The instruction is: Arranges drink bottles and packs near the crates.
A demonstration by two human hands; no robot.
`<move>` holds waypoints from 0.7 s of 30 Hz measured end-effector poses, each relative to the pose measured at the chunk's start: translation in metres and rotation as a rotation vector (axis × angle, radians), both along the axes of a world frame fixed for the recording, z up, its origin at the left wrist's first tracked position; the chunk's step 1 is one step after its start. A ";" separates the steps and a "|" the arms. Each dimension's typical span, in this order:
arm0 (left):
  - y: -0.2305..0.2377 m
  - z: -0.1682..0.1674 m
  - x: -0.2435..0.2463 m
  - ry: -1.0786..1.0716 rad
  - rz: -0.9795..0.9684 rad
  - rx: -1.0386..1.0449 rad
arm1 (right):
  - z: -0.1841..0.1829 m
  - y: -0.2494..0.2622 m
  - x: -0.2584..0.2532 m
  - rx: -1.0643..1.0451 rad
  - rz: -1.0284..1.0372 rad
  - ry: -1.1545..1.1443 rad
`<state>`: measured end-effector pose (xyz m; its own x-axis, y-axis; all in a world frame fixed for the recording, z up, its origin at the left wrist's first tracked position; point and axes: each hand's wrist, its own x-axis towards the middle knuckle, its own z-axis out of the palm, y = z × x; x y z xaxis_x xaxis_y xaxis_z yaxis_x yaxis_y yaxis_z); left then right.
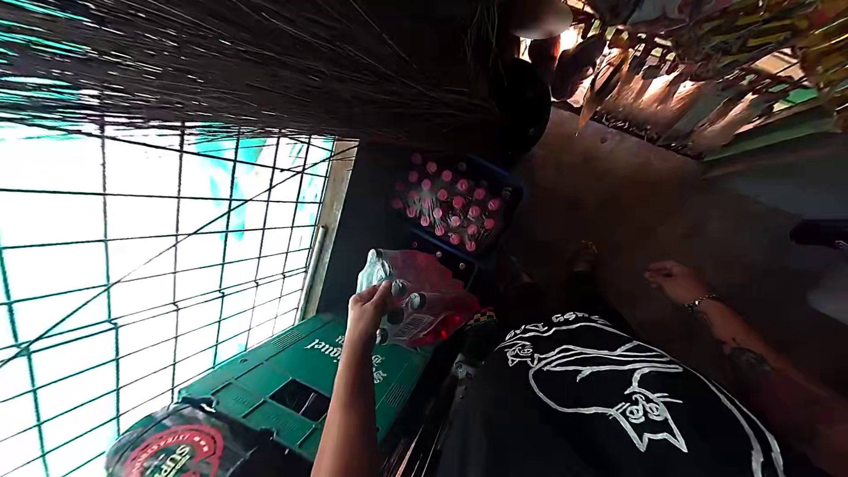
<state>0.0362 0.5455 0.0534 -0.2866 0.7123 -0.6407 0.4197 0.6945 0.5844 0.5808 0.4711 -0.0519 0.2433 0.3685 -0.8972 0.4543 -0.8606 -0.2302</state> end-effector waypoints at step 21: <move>-0.025 -0.004 0.104 0.020 -0.729 -0.288 | 0.062 0.070 -0.205 0.546 0.800 0.630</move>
<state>0.1403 0.5205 0.0495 0.1760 0.5321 -0.8282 0.8367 0.3623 0.4106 0.3758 0.5410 0.0098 -0.6690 0.5914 -0.4502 0.4972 -0.0942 -0.8625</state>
